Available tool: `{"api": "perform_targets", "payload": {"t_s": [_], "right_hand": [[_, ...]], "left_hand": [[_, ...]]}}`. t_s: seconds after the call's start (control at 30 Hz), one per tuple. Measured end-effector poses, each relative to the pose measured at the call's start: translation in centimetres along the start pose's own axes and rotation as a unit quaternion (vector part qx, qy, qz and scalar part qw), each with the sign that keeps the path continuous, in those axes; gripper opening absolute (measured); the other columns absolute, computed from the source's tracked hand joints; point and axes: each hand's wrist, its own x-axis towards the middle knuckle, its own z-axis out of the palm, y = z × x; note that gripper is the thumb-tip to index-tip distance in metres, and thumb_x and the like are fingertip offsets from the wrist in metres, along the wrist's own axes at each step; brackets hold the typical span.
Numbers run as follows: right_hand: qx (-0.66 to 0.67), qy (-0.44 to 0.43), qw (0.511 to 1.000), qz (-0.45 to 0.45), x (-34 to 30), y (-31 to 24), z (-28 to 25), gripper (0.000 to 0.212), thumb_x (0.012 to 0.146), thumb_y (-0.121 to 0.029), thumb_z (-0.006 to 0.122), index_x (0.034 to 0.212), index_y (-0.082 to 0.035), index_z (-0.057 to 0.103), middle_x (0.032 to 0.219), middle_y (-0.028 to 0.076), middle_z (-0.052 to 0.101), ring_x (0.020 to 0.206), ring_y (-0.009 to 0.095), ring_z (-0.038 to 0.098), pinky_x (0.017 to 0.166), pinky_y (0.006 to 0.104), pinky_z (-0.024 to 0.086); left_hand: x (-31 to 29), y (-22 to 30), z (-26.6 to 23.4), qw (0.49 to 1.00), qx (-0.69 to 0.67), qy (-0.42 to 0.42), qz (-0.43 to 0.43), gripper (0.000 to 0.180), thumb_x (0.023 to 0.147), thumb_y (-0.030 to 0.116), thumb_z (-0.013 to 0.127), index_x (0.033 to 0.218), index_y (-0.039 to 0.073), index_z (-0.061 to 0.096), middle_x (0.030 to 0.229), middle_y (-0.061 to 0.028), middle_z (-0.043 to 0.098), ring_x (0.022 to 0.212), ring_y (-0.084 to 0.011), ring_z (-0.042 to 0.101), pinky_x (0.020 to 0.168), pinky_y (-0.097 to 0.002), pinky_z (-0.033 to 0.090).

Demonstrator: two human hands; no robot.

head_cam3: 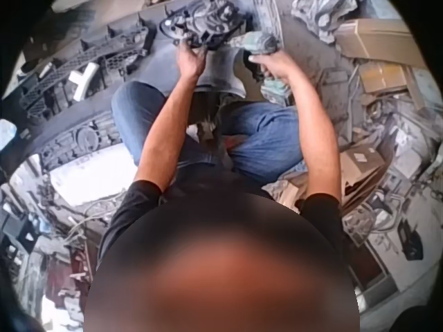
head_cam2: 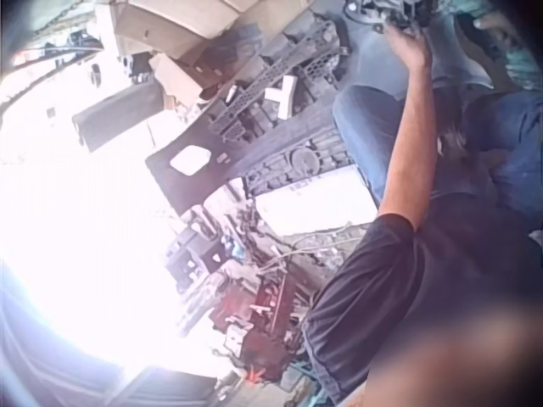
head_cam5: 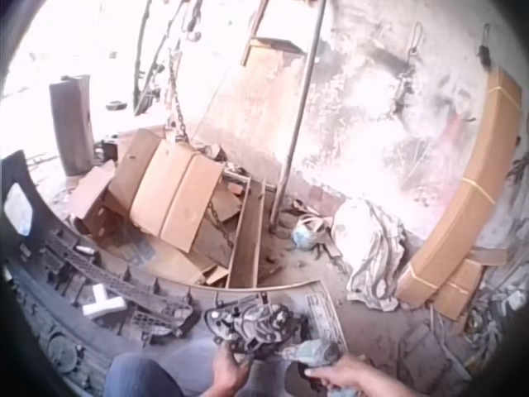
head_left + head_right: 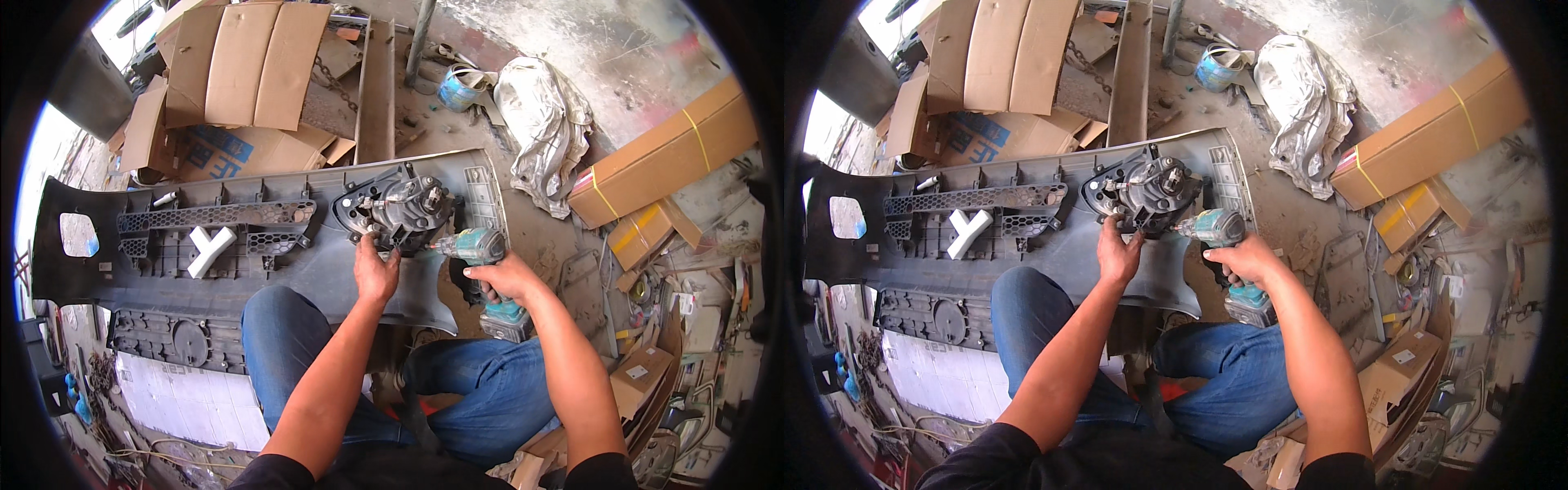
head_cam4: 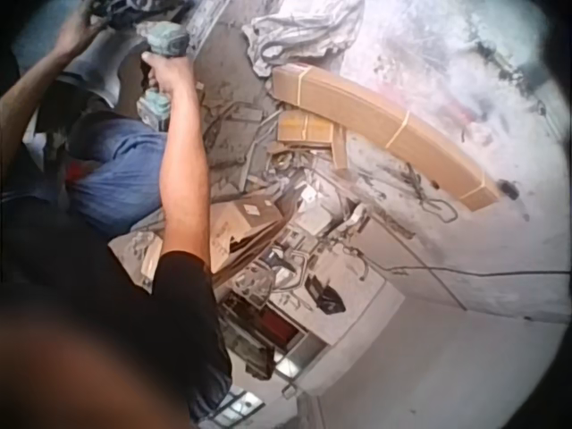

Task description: The person sits on the ground and uses a cordless drill and pliers to attach headlight housings and other components to a car bumper. They reposition the bumper and continue fastening parts in a cluttered workshop area.

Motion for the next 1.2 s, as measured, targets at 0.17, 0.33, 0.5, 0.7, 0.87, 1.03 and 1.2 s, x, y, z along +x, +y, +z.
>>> {"api": "perform_targets", "payload": {"t_s": [0.17, 0.33, 0.5, 0.7, 0.87, 1.03, 1.2], "right_hand": [[0.058, -0.018, 0.998, 0.007, 0.3, 0.3, -0.2, 0.024, 0.091, -0.021, 0.083, 0.093, -0.007, 0.063, 0.067, 0.004, 0.058, 0.052, 0.018, 0.057, 0.048, 0.0367, 0.048], [-0.010, 0.005, 1.000, -0.009, 0.5, 0.2, 0.6, 0.027, 0.090, -0.030, 0.084, 0.093, -0.008, 0.068, 0.071, 0.004, 0.064, 0.055, 0.016, 0.060, 0.049, 0.0348, 0.050], [-0.024, 0.013, 1.000, -0.013, 0.2, 0.0, 0.5, 0.026, 0.090, -0.028, 0.085, 0.095, -0.007, 0.069, 0.071, 0.004, 0.064, 0.056, 0.015, 0.060, 0.050, 0.0344, 0.050], [0.023, 0.004, 1.000, -0.018, -0.5, 0.3, 0.3, 0.027, 0.090, -0.023, 0.085, 0.088, -0.007, 0.064, 0.067, 0.003, 0.060, 0.053, 0.015, 0.058, 0.049, 0.0347, 0.049], [0.000, 0.012, 1.000, 0.001, -0.4, 0.3, 0.5, 0.028, 0.089, -0.028, 0.084, 0.093, -0.006, 0.068, 0.072, 0.004, 0.065, 0.056, 0.015, 0.060, 0.051, 0.0355, 0.051], [0.016, 0.005, 1.000, -0.008, -0.3, 0.4, 0.4, 0.027, 0.090, -0.024, 0.085, 0.089, -0.007, 0.065, 0.067, 0.003, 0.061, 0.052, 0.015, 0.058, 0.049, 0.0348, 0.050], [-0.036, 0.012, 0.999, -0.031, -0.1, 0.6, 0.6, 0.026, 0.090, -0.025, 0.085, 0.096, -0.006, 0.068, 0.069, 0.004, 0.062, 0.053, 0.015, 0.059, 0.049, 0.0340, 0.050]], "left_hand": [[0.0, 0.2, -0.2, 1.000, 0.009, -0.012, -0.016, 0.054, 0.088, 0.018, 0.080, 0.136, 0.006, 0.057, 0.129, -0.0227, 0.065, 0.122, -0.0455, 0.062, 0.103, -0.0514, 0.051], [0.0, 0.5, -0.4, 0.999, 0.045, -0.020, 0.015, 0.055, 0.088, 0.019, 0.080, 0.137, 0.007, 0.058, 0.131, -0.0226, 0.063, 0.121, -0.0453, 0.063, 0.101, -0.0517, 0.052], [0.1, 0.7, -0.5, 0.999, 0.033, -0.033, 0.003, 0.057, 0.088, 0.019, 0.080, 0.139, 0.008, 0.058, 0.134, -0.0220, 0.063, 0.123, -0.0452, 0.063, 0.102, -0.0516, 0.052], [0.2, 0.6, -0.2, 0.999, 0.028, -0.021, 0.003, 0.058, 0.086, 0.020, 0.083, 0.139, 0.010, 0.061, 0.128, -0.0224, 0.066, 0.121, -0.0431, 0.064, 0.103, -0.0506, 0.051], [0.2, 0.9, -0.4, 0.998, 0.052, -0.042, -0.011, 0.061, 0.086, 0.020, 0.082, 0.142, 0.012, 0.060, 0.128, -0.0199, 0.063, 0.119, -0.0437, 0.065, 0.100, -0.0514, 0.053], [0.1, 1.3, -0.8, 0.998, 0.047, -0.039, 0.001, 0.060, 0.086, 0.021, 0.083, 0.141, 0.015, 0.061, 0.127, -0.0187, 0.064, 0.118, -0.0424, 0.065, 0.100, -0.0510, 0.053], [0.1, 1.3, -0.6, 0.998, 0.043, -0.044, -0.016, 0.060, 0.084, 0.020, 0.083, 0.140, 0.014, 0.062, 0.128, -0.0201, 0.066, 0.122, -0.0424, 0.064, 0.103, -0.0504, 0.051]]}}
